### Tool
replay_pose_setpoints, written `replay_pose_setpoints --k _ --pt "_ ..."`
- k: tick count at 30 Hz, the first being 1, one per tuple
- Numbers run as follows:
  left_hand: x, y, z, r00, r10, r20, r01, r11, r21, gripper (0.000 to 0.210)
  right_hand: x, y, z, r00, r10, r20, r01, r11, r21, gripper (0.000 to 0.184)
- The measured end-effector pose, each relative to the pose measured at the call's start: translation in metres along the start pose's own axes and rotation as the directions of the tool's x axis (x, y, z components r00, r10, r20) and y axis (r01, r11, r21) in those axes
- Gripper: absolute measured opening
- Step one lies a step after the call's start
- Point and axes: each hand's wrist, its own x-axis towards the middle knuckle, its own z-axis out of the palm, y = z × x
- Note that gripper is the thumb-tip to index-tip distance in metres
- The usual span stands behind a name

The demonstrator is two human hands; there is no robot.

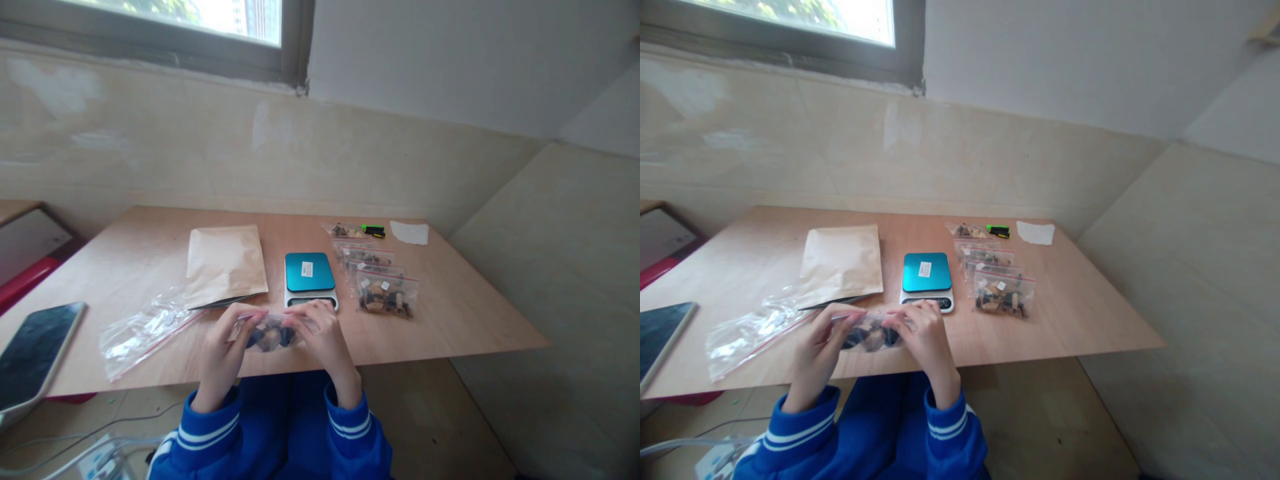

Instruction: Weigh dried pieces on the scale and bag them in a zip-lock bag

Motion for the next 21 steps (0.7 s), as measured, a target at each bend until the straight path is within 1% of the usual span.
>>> replay_pose_setpoints --k 3,10,13,18,21 --pt "-0.0004 -0.0018 -0.0025 1.0 -0.01 -0.011 0.01 1.0 0.0 0.017 -0.0008 0.0034 -0.0002 1.0 0.007 0.004 -0.007 1.0 0.002 0.018" --pt "-0.002 -0.0043 -0.0048 1.0 -0.021 -0.023 0.021 1.0 -0.008 0.026 -0.0001 0.0015 0.0003 1.0 -0.024 -0.001 0.024 0.998 0.054 0.023" --pt "-0.003 -0.0041 -0.0053 0.999 -0.02 -0.028 0.02 1.0 -0.022 0.027 -0.0005 0.0021 0.0005 1.0 -0.026 0.007 0.025 0.998 0.058 0.02" --pt "-0.0027 -0.004 -0.006 0.997 -0.041 -0.066 0.041 0.999 -0.004 0.027 -0.0022 0.0041 -0.0009 0.999 0.015 0.05 -0.017 0.999 0.046 0.012" --pt "-0.0024 -0.0045 -0.0078 0.989 -0.046 -0.137 0.049 0.999 0.013 0.027 -0.0026 0.006 -0.0027 0.997 0.032 0.066 -0.034 0.999 0.031 0.013"
